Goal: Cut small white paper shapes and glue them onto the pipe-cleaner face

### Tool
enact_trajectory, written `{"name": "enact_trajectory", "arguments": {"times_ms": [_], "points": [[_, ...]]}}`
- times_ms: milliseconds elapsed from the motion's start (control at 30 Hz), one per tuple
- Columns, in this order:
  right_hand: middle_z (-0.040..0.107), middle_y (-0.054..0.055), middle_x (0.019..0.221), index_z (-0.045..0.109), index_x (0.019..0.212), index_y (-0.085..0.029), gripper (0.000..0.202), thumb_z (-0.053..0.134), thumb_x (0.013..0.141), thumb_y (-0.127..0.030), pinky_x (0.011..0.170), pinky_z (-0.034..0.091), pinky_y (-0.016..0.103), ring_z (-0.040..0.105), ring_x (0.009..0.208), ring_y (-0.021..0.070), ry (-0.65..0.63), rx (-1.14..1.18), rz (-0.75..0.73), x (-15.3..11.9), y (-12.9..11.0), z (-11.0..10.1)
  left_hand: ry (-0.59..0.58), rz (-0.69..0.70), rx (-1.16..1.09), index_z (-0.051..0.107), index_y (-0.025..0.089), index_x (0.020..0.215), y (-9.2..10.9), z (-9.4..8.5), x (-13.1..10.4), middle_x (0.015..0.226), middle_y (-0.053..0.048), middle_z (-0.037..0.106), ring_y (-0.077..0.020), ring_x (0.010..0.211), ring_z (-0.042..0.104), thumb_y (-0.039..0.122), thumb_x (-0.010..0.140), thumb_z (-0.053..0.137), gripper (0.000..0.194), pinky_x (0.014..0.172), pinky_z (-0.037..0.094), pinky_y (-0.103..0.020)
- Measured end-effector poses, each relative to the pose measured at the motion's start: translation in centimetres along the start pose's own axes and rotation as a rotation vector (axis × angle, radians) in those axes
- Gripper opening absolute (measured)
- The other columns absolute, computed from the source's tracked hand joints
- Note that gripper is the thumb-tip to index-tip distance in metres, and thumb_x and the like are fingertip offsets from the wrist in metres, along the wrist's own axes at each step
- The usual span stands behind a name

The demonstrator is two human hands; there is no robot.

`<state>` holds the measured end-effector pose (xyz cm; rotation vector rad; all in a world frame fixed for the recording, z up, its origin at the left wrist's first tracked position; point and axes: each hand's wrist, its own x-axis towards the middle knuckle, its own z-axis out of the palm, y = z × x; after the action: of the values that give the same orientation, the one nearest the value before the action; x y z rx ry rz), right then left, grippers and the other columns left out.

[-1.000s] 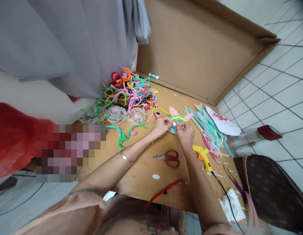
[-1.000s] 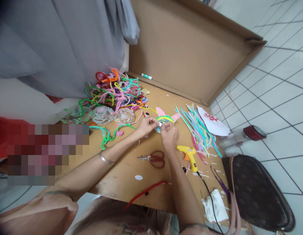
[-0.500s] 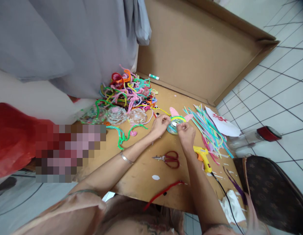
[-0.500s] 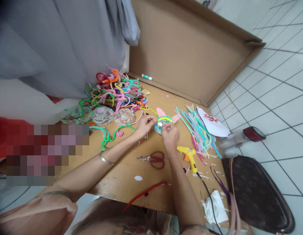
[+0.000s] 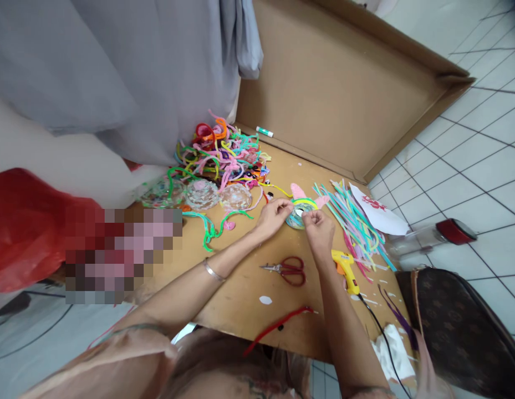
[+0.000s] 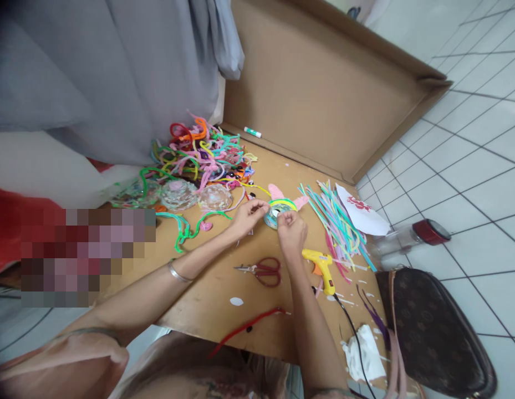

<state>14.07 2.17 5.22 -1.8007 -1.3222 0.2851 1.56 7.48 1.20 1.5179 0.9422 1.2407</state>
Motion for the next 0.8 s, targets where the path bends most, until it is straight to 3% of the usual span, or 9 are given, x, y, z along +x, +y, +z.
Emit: {"name": "enact_trajectory", "arguments": {"times_ms": [167,367,467,567,633,800], "points": [[0.046,-0.006,0.048,0.055,0.065,-0.018,0.024,0.054,0.073,-0.040,0.049,0.027,0.023,0.038,0.045,0.0096,-0.070,0.105,-0.064,-1.4,0.2,-0.8,-0.145,-0.035,-0.078,0.064,0.013,0.094,0.7,-0.5,-0.6,0.080,-0.002,0.065,-0.0104,0.067,0.054,0.027,0.077,0.060,0.022,0.066,0.042,-0.022],[0.048,-0.005,0.053,0.056,0.071,-0.017,0.021,0.053,0.079,-0.036,0.050,0.030,0.022,0.040,0.049,0.0099,-0.123,0.128,-0.107,-2.6,0.1,-1.9,-0.284,-0.104,-0.158,0.061,0.012,0.071,1.9,-0.8,-1.7,0.058,0.004,0.052,-0.0061,0.054,0.043,0.031,0.069,0.066,0.020,0.055,0.033,-0.019],[0.058,-0.001,0.066,0.060,0.086,-0.016,0.020,0.049,0.084,-0.032,0.058,0.038,0.025,0.050,0.059,0.0133,-0.181,0.012,-0.199,-4.1,0.5,-2.8,-0.242,-0.174,-0.194,0.061,0.013,0.070,2.0,-1.5,-2.3,0.057,0.004,0.052,-0.0058,0.052,0.042,0.034,0.067,0.067,0.022,0.052,0.032,-0.019],[0.065,0.007,0.090,0.062,0.091,-0.017,0.016,0.048,0.084,-0.020,0.074,0.043,0.030,0.058,0.081,0.0185,-0.445,-0.238,-0.374,-6.5,1.6,-3.4,-0.130,-0.264,-0.268,0.062,0.013,0.070,1.7,-2.4,-2.5,0.058,0.003,0.056,-0.0060,0.050,0.042,0.032,0.064,0.067,0.020,0.050,0.033,-0.020],[0.065,0.009,0.092,0.063,0.092,-0.017,0.020,0.049,0.080,-0.010,0.076,0.043,0.030,0.058,0.085,0.0201,-0.607,-0.412,-0.398,-8.1,2.3,-3.4,-0.083,-0.298,-0.310,0.062,0.013,0.068,1.4,-2.8,-2.4,0.059,0.002,0.058,-0.0057,0.048,0.042,0.030,0.062,0.066,0.018,0.048,0.033,-0.019],[0.064,0.014,0.100,0.063,0.103,-0.015,0.033,0.042,0.081,-0.003,0.081,0.044,0.034,0.057,0.095,0.0234,-0.637,-0.580,-0.437,-9.7,2.7,-2.5,-0.093,-0.325,-0.370,0.063,0.012,0.068,1.0,-2.8,-2.2,0.061,0.000,0.061,-0.0050,0.046,0.043,0.028,0.059,0.067,0.019,0.045,0.032,-0.019]]}}
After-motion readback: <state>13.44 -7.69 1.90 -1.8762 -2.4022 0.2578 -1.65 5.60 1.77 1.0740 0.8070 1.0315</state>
